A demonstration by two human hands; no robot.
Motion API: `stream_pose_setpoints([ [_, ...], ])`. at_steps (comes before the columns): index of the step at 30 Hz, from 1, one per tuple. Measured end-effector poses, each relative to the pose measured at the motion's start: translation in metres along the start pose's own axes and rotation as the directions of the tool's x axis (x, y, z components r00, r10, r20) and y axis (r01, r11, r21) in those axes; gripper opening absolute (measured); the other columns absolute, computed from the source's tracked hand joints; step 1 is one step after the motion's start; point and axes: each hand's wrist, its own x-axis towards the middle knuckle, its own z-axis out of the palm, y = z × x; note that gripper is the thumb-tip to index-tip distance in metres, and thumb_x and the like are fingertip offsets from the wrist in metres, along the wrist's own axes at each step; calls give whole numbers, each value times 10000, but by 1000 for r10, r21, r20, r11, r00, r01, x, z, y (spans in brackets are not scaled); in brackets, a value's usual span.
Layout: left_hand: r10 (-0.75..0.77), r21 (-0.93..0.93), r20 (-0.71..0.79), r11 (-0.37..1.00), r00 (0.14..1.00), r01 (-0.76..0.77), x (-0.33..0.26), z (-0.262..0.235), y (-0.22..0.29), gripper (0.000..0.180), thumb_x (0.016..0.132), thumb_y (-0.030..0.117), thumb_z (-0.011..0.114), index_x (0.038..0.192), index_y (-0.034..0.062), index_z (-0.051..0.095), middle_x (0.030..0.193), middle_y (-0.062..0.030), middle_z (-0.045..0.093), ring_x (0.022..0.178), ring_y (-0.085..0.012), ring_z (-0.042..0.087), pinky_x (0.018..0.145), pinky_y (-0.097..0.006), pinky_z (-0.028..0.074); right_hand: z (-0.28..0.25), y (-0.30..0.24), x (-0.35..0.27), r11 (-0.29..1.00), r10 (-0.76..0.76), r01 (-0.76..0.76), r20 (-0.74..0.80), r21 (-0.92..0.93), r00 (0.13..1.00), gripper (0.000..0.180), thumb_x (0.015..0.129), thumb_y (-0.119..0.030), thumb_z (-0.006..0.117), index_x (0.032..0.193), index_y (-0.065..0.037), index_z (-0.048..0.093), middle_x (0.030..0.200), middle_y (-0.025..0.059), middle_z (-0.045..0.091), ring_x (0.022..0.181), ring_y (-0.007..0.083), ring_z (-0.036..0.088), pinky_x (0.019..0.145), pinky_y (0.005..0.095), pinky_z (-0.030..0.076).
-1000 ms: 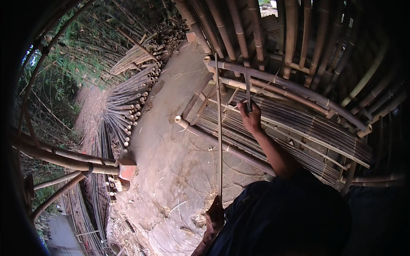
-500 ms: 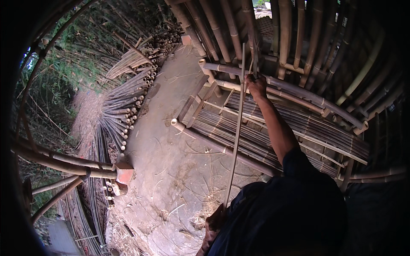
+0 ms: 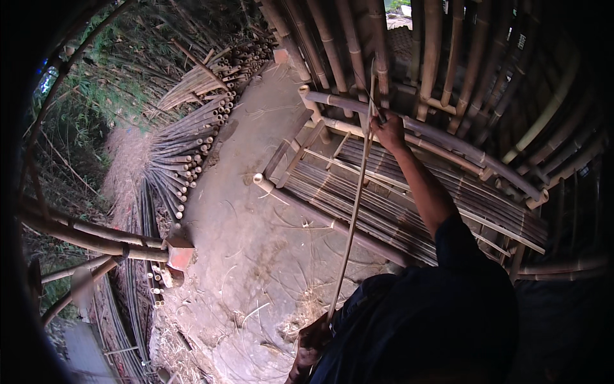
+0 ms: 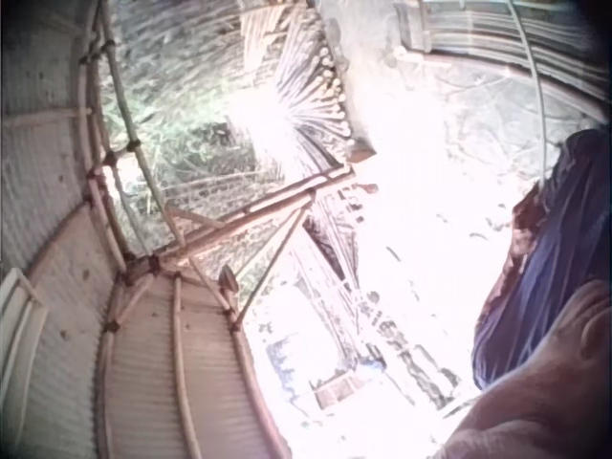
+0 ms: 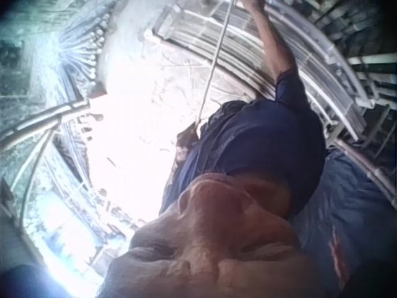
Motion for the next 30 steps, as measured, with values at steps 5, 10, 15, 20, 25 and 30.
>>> stream_pose_setpoints([
  [5,0,-129,91,992,996,12,36,-8,6,417,971,286,592,1224,-44,558,577,57,426,473,-54,406,443,-244,335,1,-24,-9,964,-13,-31,165,263,986,293,877,-318,721,786,-64,607,642,-15,561,524,70,509,490,245,412],
  [10,490,46,14,870,872,-490,62,-45,-10,394,958,267,528,1202,-39,569,645,68,453,543,-30,422,462,-222,327,20,-63,-131,850,283,-359,241,385,928,255,888,-317,704,841,-72,650,678,9,612,506,62,523,444,225,398],
  [15,850,952,-54,202,524,-229,102,-97,5,196,866,117,551,1043,69,618,616,-69,529,515,-187,579,453,-331,434,54,-174,-227,482,393,-842,798,245,457,310,891,-354,697,941,-54,634,846,30,681,501,92,552,422,260,457],
  [20,708,748,-538,651,457,-128,108,-113,48,190,945,233,493,1008,88,598,753,-133,670,696,-331,677,576,-431,490,113,-301,-247,285,116,-943,970,172,212,463,867,-461,699,986,-24,606,836,68,665,492,144,594,417,286,477],
  [25,681,749,-656,643,325,163,47,-123,66,255,941,272,479,922,53,608,733,-172,666,730,-356,676,588,-452,484,149,-367,-269,396,-180,-891,970,222,162,538,780,-459,787,1058,-35,606,965,87,682,583,159,628,469,280,493],
  [30,489,466,-859,870,152,-161,-14,-119,43,355,977,259,393,849,29,631,645,-99,634,587,-221,632,536,-380,462,147,-406,-337,596,-383,-783,920,176,-85,561,742,-499,805,992,-25,638,952,94,701,577,153,651,530,293,527],
])
